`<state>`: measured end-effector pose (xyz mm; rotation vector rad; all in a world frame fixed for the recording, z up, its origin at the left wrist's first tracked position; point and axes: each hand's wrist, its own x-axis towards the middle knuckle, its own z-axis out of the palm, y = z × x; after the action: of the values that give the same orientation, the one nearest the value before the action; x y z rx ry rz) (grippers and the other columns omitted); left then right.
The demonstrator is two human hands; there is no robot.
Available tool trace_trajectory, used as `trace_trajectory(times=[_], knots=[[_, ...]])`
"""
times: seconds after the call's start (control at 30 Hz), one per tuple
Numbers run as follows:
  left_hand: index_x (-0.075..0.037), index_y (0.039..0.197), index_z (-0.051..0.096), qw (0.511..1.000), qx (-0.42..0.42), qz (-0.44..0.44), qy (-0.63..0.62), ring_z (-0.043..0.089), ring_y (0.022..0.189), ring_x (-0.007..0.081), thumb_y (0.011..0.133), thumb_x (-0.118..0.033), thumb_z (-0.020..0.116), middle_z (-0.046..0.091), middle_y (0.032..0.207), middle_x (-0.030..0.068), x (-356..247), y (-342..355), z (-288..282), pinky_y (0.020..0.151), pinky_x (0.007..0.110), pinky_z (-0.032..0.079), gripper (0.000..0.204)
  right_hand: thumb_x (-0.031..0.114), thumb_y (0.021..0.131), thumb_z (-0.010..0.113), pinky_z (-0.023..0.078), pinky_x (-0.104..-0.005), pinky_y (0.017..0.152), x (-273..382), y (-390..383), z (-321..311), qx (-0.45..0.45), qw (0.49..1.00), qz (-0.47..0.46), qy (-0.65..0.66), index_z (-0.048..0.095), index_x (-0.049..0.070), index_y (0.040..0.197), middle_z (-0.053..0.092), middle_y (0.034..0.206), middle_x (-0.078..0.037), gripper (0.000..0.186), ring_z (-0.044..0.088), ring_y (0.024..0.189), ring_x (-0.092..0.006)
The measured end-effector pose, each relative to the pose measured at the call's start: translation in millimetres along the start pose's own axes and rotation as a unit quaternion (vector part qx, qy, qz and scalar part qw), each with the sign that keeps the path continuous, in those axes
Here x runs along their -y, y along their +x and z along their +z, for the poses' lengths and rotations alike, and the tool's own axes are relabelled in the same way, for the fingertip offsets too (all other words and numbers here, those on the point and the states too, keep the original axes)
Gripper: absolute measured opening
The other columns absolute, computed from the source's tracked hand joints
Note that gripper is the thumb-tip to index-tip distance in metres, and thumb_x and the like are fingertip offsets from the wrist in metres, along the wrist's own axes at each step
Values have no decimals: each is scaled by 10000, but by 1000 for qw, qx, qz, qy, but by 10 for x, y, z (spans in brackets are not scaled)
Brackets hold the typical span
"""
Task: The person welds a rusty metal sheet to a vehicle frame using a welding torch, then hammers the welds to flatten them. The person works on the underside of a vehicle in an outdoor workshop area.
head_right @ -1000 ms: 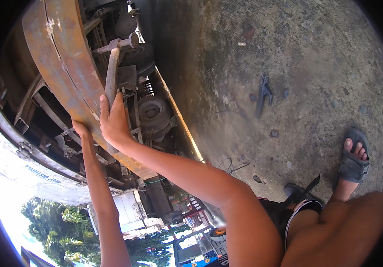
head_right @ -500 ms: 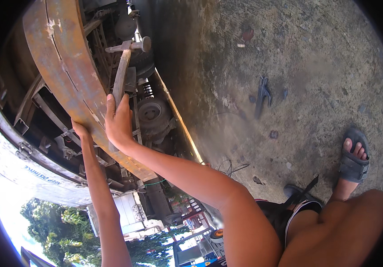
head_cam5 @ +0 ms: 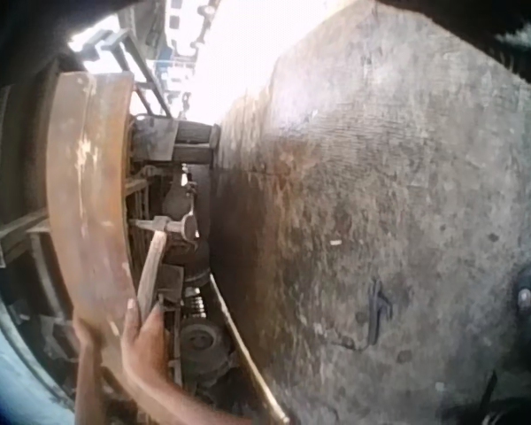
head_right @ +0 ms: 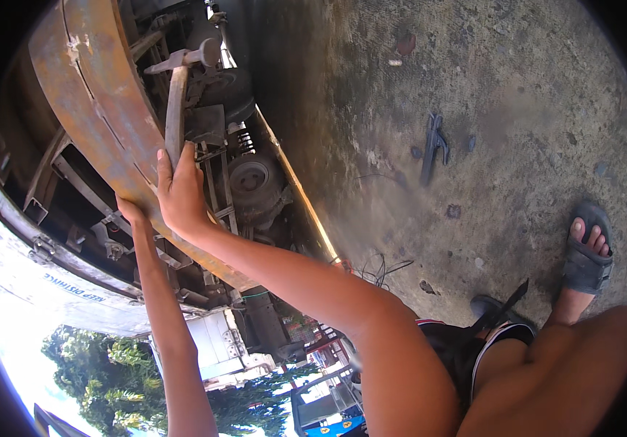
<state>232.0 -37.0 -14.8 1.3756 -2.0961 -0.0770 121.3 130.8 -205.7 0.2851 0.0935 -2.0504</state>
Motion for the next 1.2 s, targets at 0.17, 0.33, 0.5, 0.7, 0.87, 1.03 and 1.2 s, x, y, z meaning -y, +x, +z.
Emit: trace_trajectory(times=[0.17, 0.33, 0.5, 0.7, 0.87, 1.03, 1.2], knots=[[-63, 1337, 552, 1000, -14, 3, -3, 588, 1163, 218, 1044, -322, 307, 625, 1282, 64, 37, 18, -11, 1022, 354, 436, 462, 295, 1042, 480, 410, -511, 564, 19, 118, 32, -33, 999, 5, -23, 430, -63, 1096, 573, 692, -265, 365, 570, 609, -462], [-35, 1293, 576, 999, -31, 29, 31, 612, 1117, 228, 1047, -315, 313, 645, 1230, 78, 41, 28, -20, 994, 357, 463, 457, 308, 1042, 475, 433, -500, 576, 10, 131, 74, -90, 993, -80, -17, 429, -63, 1082, 581, 686, -248, 376, 598, 632, -445], [-54, 1310, 570, 1000, -16, 7, -3, 596, 1142, 221, 1045, -321, 310, 639, 1247, 66, 29, 22, -11, 1007, 351, 441, 458, 331, 1043, 464, 437, -491, 597, 10, 123, 36, -24, 995, -56, -78, 437, -41, 1073, 583, 684, -223, 374, 603, 621, -423], [-63, 1309, 568, 1000, -28, 0, 3, 591, 1146, 216, 1046, -318, 301, 636, 1257, 62, 12, 3, -13, 1016, 348, 431, 453, 322, 1049, 476, 431, -426, 537, -67, 45, 115, -95, 989, -115, -1, 426, -9, 1033, 563, 650, -150, 335, 627, 583, -295], [-66, 1325, 553, 1000, -18, 6, 7, 585, 1155, 217, 1043, -318, 299, 633, 1264, 62, -10, -13, 26, 1032, 357, 425, 456, 306, 1049, 479, 401, -477, 544, -102, 75, 51, -57, 997, -45, -26, 413, -52, 1056, 528, 618, -227, 363, 583, 576, -422], [-60, 1344, 539, 1000, -15, -4, -8, 569, 1191, 221, 1044, -316, 301, 616, 1294, 63, -46, -61, 41, 1045, 362, 416, 461, 292, 1050, 478, 426, -438, 526, -69, 56, 89, -93, 992, -89, 16, 424, -20, 1040, 555, 637, -167, 317, 591, 549, -296], [-68, 1350, 538, 999, -19, 9, 24, 565, 1202, 225, 1043, -326, 294, 614, 1302, 60, -40, -53, 41, 1051, 366, 409, 469, 250, 1047, 477, 437, -472, 567, -23, 94, 24, -78, 981, -106, -140, 428, -23, 995, 580, 683, -216, 282, 628, 614, -366]])
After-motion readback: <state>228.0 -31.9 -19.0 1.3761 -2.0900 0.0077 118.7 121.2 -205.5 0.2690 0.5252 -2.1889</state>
